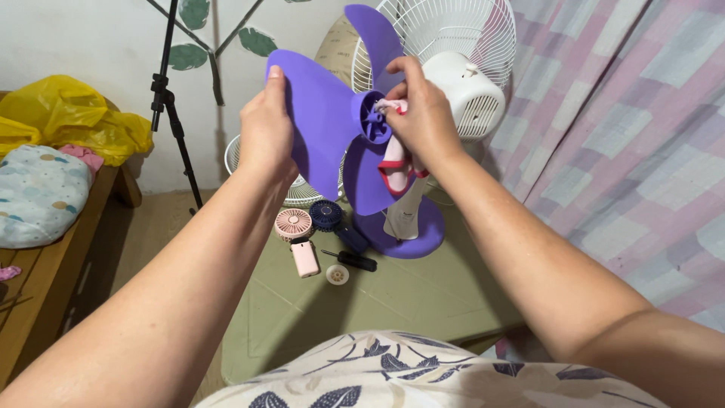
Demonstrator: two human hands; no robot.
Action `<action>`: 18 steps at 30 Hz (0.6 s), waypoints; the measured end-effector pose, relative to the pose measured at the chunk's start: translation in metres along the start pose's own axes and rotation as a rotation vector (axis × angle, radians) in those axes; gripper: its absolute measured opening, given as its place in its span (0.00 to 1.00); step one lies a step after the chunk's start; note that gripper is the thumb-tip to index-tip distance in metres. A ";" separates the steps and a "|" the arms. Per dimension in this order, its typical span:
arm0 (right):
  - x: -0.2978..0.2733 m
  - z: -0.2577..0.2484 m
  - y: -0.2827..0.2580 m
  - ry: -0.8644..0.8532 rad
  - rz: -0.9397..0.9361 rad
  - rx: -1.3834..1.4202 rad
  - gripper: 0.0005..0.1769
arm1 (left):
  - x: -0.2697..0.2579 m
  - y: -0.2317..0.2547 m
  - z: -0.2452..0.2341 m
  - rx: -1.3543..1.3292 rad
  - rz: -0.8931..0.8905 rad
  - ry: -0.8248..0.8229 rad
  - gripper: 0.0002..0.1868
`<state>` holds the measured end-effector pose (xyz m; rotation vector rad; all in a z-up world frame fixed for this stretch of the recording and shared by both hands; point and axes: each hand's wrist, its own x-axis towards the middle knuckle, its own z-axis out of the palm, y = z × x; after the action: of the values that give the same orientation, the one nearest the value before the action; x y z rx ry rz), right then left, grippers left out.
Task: The person wipes the blades and central hub of a purple fan blade assembly using a white cloth with red trim. They rotate the assembly to reach different areas and continue wiping throughout the clip.
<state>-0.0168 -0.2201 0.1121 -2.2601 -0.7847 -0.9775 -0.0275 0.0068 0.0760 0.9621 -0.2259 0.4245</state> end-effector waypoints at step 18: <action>0.022 0.022 0.057 0.100 0.430 0.602 0.34 | 0.013 -0.019 0.019 -0.045 0.048 -0.001 0.26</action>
<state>0.0446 -0.2375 0.1025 -1.7333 -0.4388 -0.5485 -0.0075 -0.0150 0.0776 0.9146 -0.2586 0.4607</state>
